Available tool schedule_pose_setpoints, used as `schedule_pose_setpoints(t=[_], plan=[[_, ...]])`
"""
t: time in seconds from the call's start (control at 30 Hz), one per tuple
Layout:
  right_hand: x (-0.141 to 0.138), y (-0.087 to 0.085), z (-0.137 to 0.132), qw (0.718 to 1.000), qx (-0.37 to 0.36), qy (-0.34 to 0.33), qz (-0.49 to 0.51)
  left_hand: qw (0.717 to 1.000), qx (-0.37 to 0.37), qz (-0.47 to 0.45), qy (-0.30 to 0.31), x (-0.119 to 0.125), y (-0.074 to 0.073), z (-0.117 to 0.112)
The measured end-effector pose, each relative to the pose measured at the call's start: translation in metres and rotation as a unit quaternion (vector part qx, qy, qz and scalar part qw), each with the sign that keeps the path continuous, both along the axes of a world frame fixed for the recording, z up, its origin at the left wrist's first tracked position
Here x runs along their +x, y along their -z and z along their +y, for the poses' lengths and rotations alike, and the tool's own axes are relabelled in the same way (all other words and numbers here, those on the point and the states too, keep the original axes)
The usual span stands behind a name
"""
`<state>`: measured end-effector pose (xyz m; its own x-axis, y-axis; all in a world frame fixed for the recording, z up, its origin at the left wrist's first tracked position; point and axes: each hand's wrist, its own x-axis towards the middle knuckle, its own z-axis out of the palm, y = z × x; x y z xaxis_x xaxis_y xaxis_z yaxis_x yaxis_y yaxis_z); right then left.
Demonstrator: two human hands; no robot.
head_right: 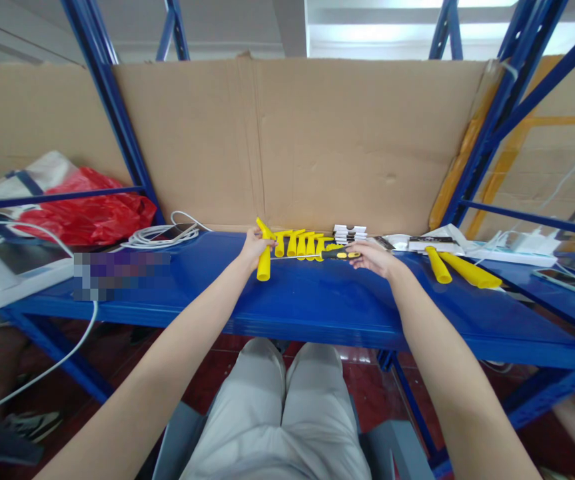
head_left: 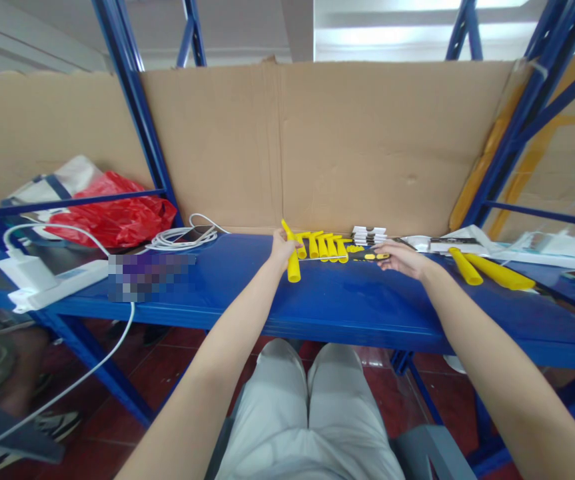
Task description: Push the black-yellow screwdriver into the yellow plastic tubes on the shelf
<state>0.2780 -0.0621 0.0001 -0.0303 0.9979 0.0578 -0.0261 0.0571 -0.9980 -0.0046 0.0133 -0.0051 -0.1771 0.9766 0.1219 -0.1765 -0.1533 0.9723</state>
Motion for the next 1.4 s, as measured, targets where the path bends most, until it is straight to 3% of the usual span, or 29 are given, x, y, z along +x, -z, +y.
schedule_pose_setpoints(t=[0.13,0.3,0.47,0.63,0.73,0.8,0.9,1.0,1.2,1.4], plan=[[-0.011,0.011,0.0,0.982,0.036,-0.065,-0.173,1.0,-0.002,-0.001,0.001,0.0,0.0,0.0],[-0.009,0.016,0.01,0.944,0.138,-0.039,-0.298,0.999,-0.018,-0.035,-0.02,-0.009,-0.005,0.004],[0.003,0.016,0.014,0.907,0.128,-0.032,-0.4,0.992,-0.03,-0.11,-0.055,-0.035,-0.014,0.016],[0.0,0.009,0.009,0.857,0.094,-0.037,-0.505,0.974,-0.068,-0.184,-0.113,-0.051,-0.011,0.027],[-0.02,0.008,0.012,0.827,0.146,-0.018,-0.543,0.972,-0.063,-0.197,-0.111,-0.049,-0.007,0.028],[-0.039,0.007,0.017,0.789,0.207,-0.006,-0.578,0.973,-0.057,-0.197,-0.108,-0.045,-0.004,0.028],[-0.076,0.002,0.028,0.732,0.25,-0.048,-0.632,0.976,-0.045,-0.188,-0.103,-0.041,-0.001,0.028],[-0.114,-0.005,0.038,0.693,0.258,-0.074,-0.67,0.977,-0.037,-0.186,-0.1,-0.041,0.0,0.027],[-0.169,-0.009,0.053,0.663,0.215,-0.066,-0.714,0.973,-0.032,-0.205,-0.106,-0.043,0.001,0.031],[-0.19,-0.007,0.065,0.674,0.201,-0.073,-0.707,0.971,-0.008,-0.202,-0.127,-0.044,0.005,0.039]])
